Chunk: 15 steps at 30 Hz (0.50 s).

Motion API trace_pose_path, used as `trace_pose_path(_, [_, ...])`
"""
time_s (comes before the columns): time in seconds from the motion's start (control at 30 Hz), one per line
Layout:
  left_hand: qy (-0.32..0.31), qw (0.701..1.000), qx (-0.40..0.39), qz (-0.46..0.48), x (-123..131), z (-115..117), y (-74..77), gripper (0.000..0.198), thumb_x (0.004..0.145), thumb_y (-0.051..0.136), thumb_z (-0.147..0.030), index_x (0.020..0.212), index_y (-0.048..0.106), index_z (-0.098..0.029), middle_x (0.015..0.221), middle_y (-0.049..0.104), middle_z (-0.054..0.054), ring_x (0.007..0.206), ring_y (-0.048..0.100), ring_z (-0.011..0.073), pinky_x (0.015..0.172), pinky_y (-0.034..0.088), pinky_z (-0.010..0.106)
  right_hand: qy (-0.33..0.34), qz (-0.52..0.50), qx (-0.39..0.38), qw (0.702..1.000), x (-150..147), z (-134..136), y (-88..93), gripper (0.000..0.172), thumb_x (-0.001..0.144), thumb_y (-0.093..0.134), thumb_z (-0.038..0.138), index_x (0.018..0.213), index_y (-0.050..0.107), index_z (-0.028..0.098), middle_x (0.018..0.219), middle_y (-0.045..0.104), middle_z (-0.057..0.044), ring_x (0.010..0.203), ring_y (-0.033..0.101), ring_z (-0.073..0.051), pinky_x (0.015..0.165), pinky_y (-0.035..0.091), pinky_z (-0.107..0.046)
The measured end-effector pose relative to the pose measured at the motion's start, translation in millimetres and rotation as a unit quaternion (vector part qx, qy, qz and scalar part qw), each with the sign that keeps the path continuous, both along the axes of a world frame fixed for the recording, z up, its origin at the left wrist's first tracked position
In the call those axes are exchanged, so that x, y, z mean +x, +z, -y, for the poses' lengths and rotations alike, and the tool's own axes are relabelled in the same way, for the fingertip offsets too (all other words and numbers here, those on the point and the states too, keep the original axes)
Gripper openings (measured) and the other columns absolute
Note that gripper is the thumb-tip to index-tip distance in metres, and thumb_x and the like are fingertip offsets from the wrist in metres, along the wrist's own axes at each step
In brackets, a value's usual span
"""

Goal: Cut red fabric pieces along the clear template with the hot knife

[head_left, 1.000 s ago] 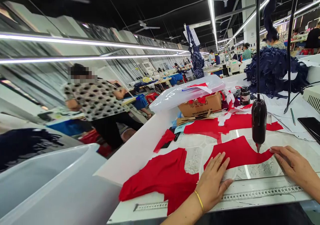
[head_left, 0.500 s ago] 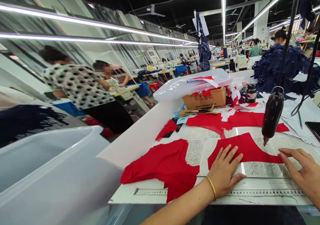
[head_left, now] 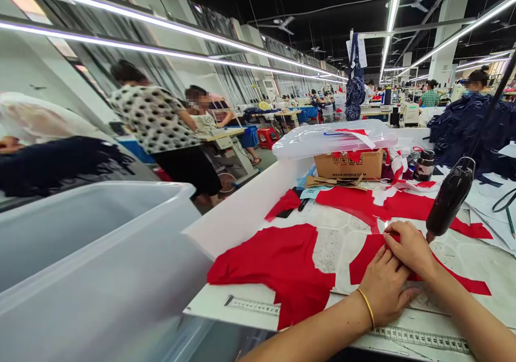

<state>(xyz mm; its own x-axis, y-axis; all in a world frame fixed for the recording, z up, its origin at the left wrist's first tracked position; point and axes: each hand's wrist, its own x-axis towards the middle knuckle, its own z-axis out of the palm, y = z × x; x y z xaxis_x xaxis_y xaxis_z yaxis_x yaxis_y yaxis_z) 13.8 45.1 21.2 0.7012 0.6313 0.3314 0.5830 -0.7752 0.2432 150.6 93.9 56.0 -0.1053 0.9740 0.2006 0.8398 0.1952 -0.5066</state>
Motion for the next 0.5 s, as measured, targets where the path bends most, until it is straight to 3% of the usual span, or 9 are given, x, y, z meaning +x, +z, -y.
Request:
trace_pose_path(0.1, [0.0, 0.999, 0.011, 0.052, -2.6, -3.0, -0.4, 0.038, 0.097, 0.062, -0.031, 0.132, 0.063, -0.016, 0.129, 0.068, 0.013, 0.126, 0.06, 0.0302, 0.115, 0.046, 0.05, -0.033, 0.02, -0.028, 0.999, -18.0, -18.3, 9.6, 0.017, 0.092, 0.057, 0.027, 0.09, 0.072, 0.018, 0.098, 0.073, -0.012, 0.102, 0.067, -0.026, 0.087, 0.051, -0.035])
trace_pose_path(0.23, [-0.007, 0.992, 0.069, 0.108, -10.1, -4.5, -1.5, 0.024, 0.093, 0.052, -0.015, 0.108, 0.071, -0.018, 0.11, 0.074, 0.01, 0.105, 0.069, 0.0273, 0.1, 0.058, 0.046, -0.057, 0.04, -0.058, 0.996, -40.1, -25.7, 20.1, 0.016, 0.089, 0.064, 0.023, 0.098, 0.071, 0.012, 0.113, 0.07, -0.02, 0.113, 0.066, -0.032, 0.093, 0.051, -0.04])
trace_pose_path(0.33, [-0.021, 0.98, 0.148, 0.132, -18.3, -16.2, -6.1, 0.028, 0.096, 0.046, -0.016, 0.099, 0.073, -0.02, 0.1, 0.076, 0.008, 0.09, 0.072, 0.0255, 0.086, 0.06, 0.042, -0.053, 0.034, -0.087, 0.994, -48.2, -36.6, 21.6, 0.013, 0.083, 0.071, 0.02, 0.095, 0.07, 0.014, 0.111, 0.073, -0.017, 0.106, 0.069, -0.029, 0.089, 0.054, -0.037])
trace_pose_path(0.5, [-0.004, 0.951, 0.269, 0.151, -28.3, -33.1, -2.8, 0.031, 0.101, 0.043, -0.023, 0.092, 0.072, -0.02, 0.089, 0.076, 0.007, 0.085, 0.07, 0.0256, 0.083, 0.054, 0.039, -0.064, -0.019, -0.1, 0.993, -40.5, -39.4, 22.4, 0.02, 0.09, 0.06, 0.021, 0.109, 0.065, 0.019, 0.117, 0.074, -0.011, 0.106, 0.07, -0.026, 0.085, 0.053, -0.035])
